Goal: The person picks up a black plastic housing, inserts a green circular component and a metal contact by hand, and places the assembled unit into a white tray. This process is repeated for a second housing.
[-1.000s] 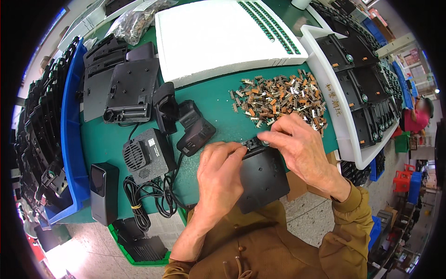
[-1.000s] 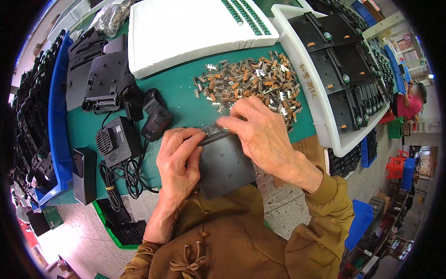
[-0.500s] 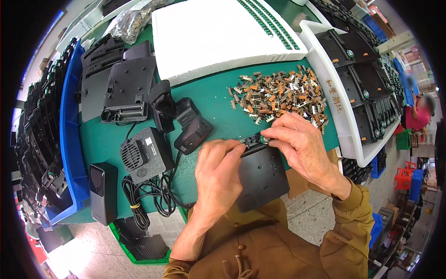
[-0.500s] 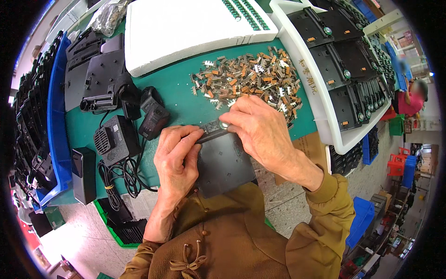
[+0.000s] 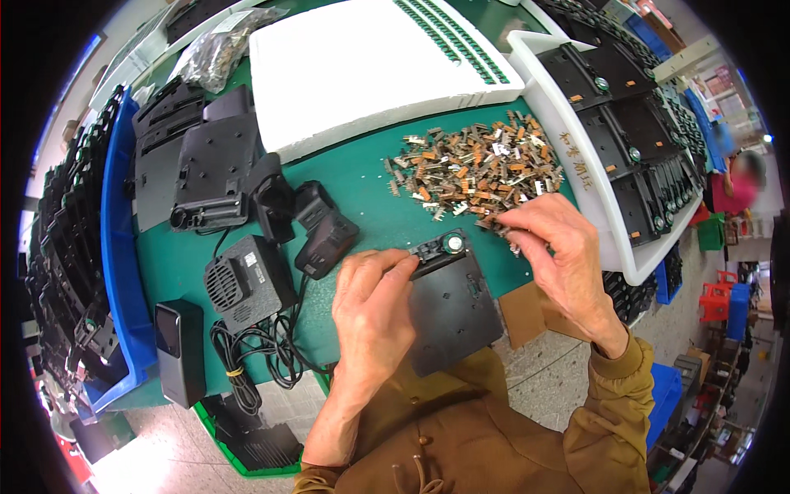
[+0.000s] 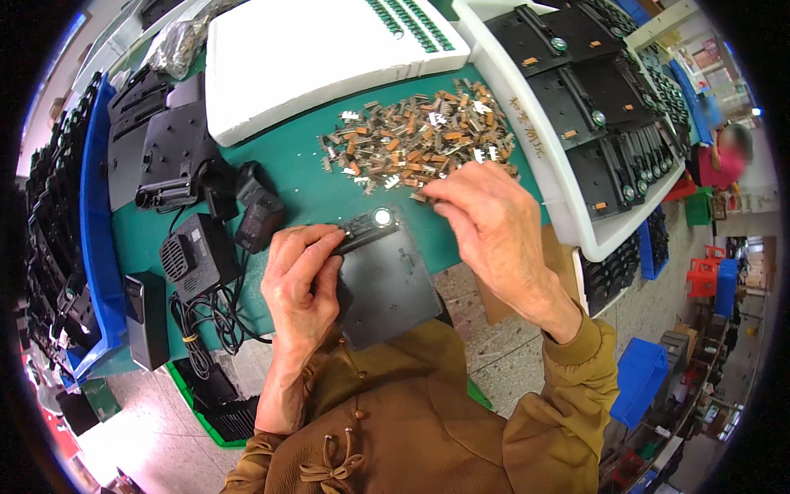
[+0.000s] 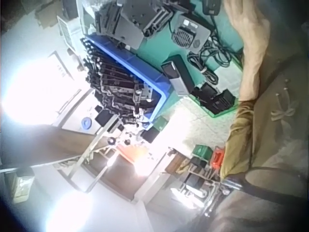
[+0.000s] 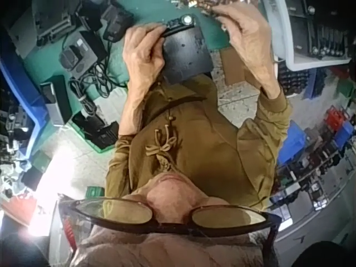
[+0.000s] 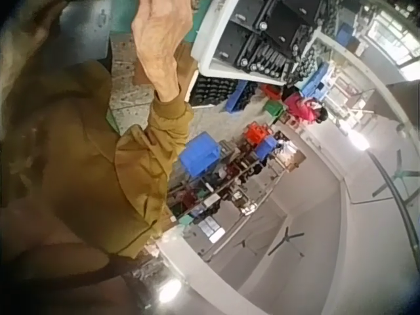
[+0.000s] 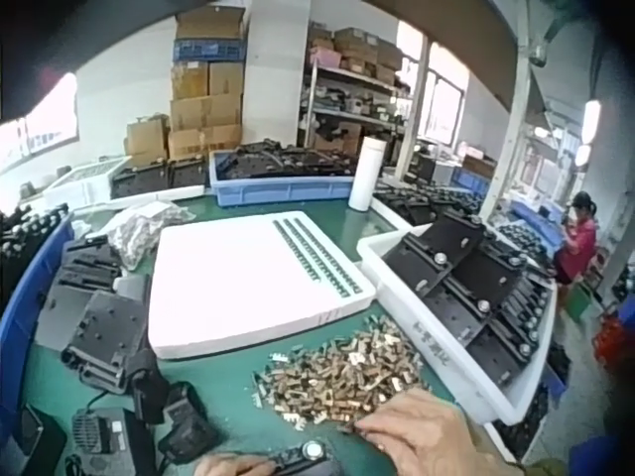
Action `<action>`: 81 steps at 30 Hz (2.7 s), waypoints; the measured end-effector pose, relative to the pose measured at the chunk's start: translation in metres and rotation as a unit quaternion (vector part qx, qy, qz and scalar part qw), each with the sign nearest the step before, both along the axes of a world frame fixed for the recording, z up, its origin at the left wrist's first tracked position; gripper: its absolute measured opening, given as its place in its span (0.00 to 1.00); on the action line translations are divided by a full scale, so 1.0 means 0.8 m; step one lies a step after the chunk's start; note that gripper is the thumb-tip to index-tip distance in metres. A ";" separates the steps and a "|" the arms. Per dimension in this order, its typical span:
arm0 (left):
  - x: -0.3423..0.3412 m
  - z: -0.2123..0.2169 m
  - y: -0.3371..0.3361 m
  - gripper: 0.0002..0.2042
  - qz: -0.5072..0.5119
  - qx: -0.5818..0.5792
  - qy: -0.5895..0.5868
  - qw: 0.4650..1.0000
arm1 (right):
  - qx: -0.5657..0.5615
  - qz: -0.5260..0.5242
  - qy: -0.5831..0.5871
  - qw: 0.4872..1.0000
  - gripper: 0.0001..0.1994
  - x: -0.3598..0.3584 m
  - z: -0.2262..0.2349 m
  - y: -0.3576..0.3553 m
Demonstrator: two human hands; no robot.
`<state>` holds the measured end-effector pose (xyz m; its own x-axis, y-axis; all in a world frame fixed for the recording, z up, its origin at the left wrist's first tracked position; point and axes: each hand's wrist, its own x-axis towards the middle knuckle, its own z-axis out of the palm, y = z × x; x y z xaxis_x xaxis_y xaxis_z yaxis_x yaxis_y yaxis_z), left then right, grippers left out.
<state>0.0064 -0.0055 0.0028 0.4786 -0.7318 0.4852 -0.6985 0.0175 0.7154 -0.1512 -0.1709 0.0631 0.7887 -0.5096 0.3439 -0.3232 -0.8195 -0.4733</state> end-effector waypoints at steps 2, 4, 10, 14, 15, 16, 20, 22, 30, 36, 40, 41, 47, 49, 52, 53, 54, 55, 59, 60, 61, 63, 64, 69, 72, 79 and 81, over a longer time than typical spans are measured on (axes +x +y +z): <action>0.002 -0.001 0.003 0.16 0.001 0.006 -0.007 1.000 | -0.025 -0.050 0.022 0.998 0.12 -0.018 0.007 -0.002; 0.003 0.000 0.004 0.16 -0.001 0.009 -0.005 1.000 | -0.031 -0.062 0.047 0.997 0.12 -0.041 0.007 0.000; 0.000 0.004 0.002 0.14 -0.001 0.021 0.002 1.000 | 0.033 -0.089 0.058 0.994 0.15 -0.087 -0.009 0.023; 0.000 0.003 0.002 0.14 0.000 0.028 -0.012 1.000 | 0.066 -0.130 0.020 0.989 0.15 -0.076 -0.023 0.022; 0.000 0.002 0.002 0.14 0.003 0.030 -0.010 1.000 | 0.060 -0.125 0.012 0.990 0.14 -0.071 -0.025 0.020; 0.000 0.003 0.002 0.14 0.006 0.030 -0.008 0.999 | 0.052 -0.120 0.005 0.991 0.14 -0.067 -0.025 0.019; -0.001 0.005 0.002 0.14 0.003 0.031 -0.005 1.000 | 0.019 -0.125 0.020 0.992 0.12 -0.061 -0.026 0.015; -0.002 0.005 0.002 0.14 0.005 0.031 -0.005 1.000 | -0.016 -0.093 0.023 0.995 0.09 -0.062 -0.028 0.011; 0.000 0.005 0.002 0.14 0.005 0.030 -0.006 1.000 | 0.023 -0.119 0.025 0.992 0.09 -0.063 -0.027 0.016; 0.000 0.005 0.001 0.14 0.004 0.029 -0.008 1.000 | 0.014 -0.093 0.009 0.995 0.08 -0.065 -0.023 0.019; 0.001 0.005 0.003 0.14 0.007 0.026 -0.007 1.000 | 0.173 -0.132 0.019 0.976 0.06 -0.057 -0.013 0.032; 0.001 0.006 0.002 0.14 0.008 0.026 -0.007 1.000 | 0.173 -0.131 0.019 0.976 0.06 -0.056 -0.013 0.034; 0.001 0.000 0.003 0.16 0.005 0.013 -0.005 1.000 | 0.281 -0.096 -0.015 0.955 0.10 -0.045 -0.013 0.050; 0.000 0.003 0.003 0.15 0.009 0.015 -0.004 1.000 | 0.253 -0.067 -0.030 0.965 0.10 -0.043 -0.016 0.056; 0.000 0.003 0.002 0.14 0.011 0.013 -0.004 1.000 | 0.248 -0.060 -0.038 0.966 0.08 -0.037 -0.021 0.063; 0.000 0.003 0.002 0.14 0.009 0.010 -0.005 1.000 | 0.237 -0.058 -0.039 0.969 0.08 -0.034 -0.022 0.065; 0.001 0.002 0.002 0.14 0.012 0.010 -0.004 1.000 | 0.237 -0.056 -0.037 0.969 0.08 -0.031 -0.023 0.068; 0.001 0.001 0.002 0.14 0.010 0.009 -0.007 1.000 | 0.229 -0.061 -0.042 0.971 0.07 -0.028 -0.024 0.072; 0.002 -0.001 0.003 0.15 0.010 0.005 -0.010 1.000 | 0.198 -0.080 -0.044 0.976 0.06 -0.016 -0.029 0.086; 0.002 -0.002 0.003 0.15 0.011 0.005 -0.008 1.000 | 0.198 -0.080 -0.042 0.976 0.06 -0.014 -0.031 0.088; 0.002 -0.001 0.003 0.15 0.010 0.006 -0.008 1.000 | 0.171 -0.078 -0.051 0.981 0.05 -0.013 -0.035 0.089; 0.001 -0.002 0.002 0.15 0.010 0.006 -0.006 1.000 | 0.143 -0.076 -0.059 0.985 0.05 -0.011 -0.040 0.092; 0.001 -0.002 0.003 0.15 0.011 0.005 -0.004 1.000 | 0.119 -0.083 -0.057 0.988 0.05 -0.011 -0.042 0.094; 0.001 -0.003 0.002 0.15 0.013 0.002 0.004 1.000 | 0.067 -0.104 -0.053 0.991 0.05 -0.008 -0.048 0.100; 0.001 -0.001 0.003 0.15 0.011 0.010 0.001 1.000 | 0.093 -0.117 -0.049 0.988 0.05 -0.007 -0.043 0.104; 0.001 -0.001 0.003 0.15 0.011 0.013 0.005 1.000 | 0.123 -0.106 -0.038 0.986 0.04 -0.008 -0.036 0.105; 0.001 -0.001 0.003 0.15 0.011 0.012 0.004 1.000 | 0.145 -0.120 -0.039 0.981 0.04 -0.005 -0.035 0.105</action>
